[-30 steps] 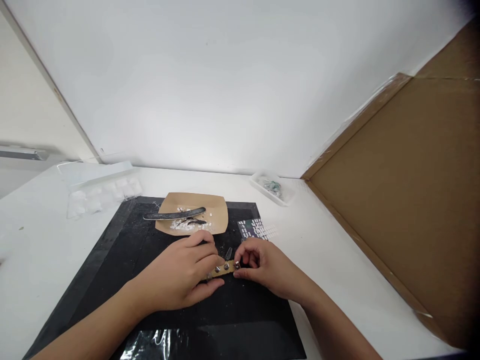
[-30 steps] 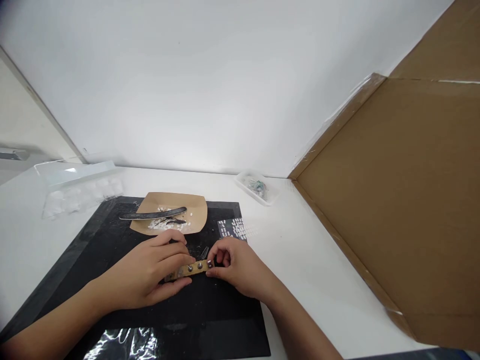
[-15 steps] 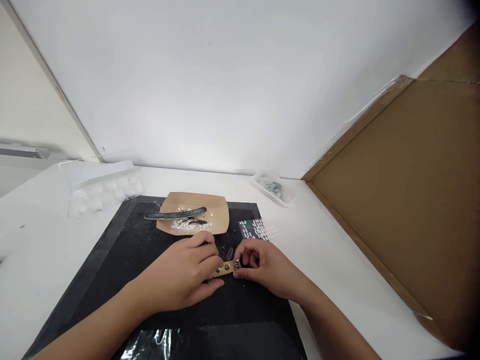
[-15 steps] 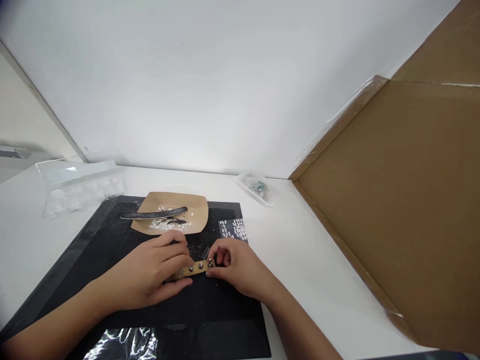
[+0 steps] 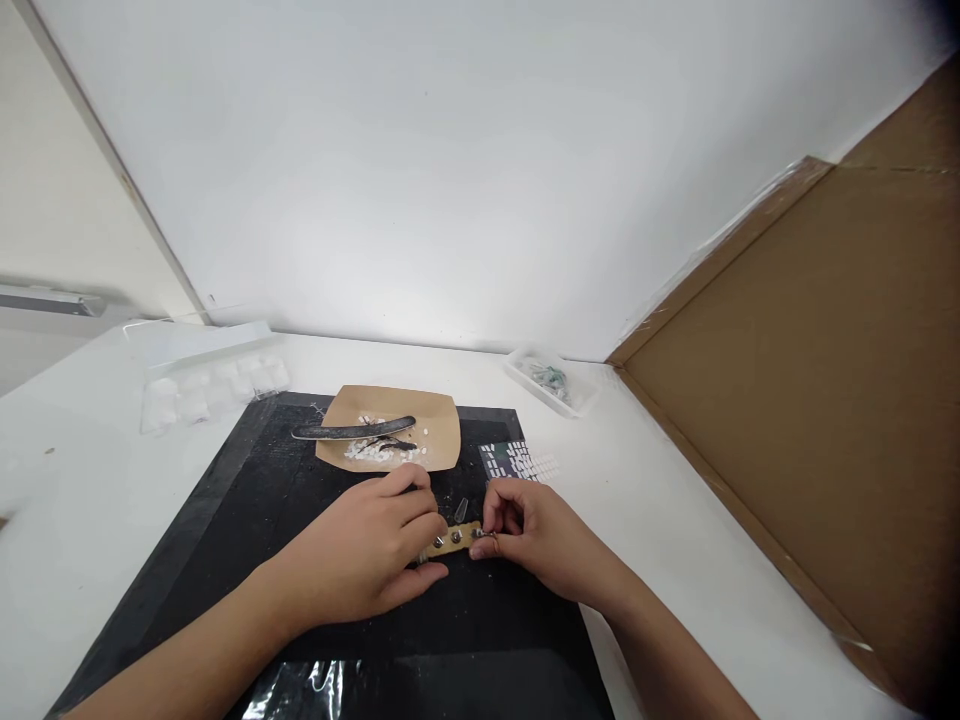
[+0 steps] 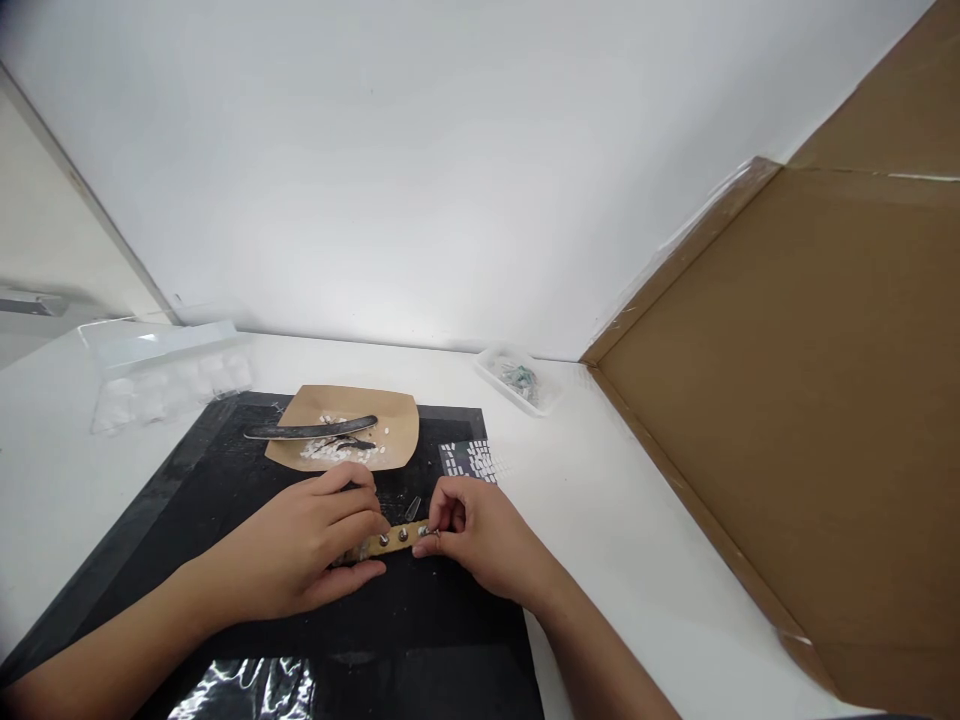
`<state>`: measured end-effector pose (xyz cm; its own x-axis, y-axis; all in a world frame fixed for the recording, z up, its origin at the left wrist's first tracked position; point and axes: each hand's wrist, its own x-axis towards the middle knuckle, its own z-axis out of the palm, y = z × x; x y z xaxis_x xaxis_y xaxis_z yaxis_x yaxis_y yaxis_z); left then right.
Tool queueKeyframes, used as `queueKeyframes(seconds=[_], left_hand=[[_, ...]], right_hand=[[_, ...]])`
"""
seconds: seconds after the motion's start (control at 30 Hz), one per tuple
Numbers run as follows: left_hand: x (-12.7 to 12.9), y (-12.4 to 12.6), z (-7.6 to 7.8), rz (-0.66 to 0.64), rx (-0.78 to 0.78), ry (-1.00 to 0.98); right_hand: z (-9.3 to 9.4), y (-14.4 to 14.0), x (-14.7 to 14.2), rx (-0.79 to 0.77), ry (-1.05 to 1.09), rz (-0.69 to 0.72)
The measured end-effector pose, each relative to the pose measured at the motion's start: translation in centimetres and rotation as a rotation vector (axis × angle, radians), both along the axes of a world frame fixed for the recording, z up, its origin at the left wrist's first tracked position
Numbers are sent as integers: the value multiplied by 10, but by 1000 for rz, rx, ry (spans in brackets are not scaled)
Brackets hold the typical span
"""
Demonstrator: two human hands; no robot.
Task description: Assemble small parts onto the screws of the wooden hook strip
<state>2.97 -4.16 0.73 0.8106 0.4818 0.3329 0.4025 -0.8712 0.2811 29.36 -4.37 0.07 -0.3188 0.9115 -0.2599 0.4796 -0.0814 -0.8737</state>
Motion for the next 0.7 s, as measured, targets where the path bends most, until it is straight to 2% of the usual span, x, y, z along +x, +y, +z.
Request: queueKeyframes(seconds=[0.33, 0.7], left_hand=[[0, -1, -2, 24, -8, 59], [1, 1, -6, 67, -47, 122]], right_hand=[[-6, 1, -3, 49, -76, -3], [-2, 2, 0, 53, -116, 54]])
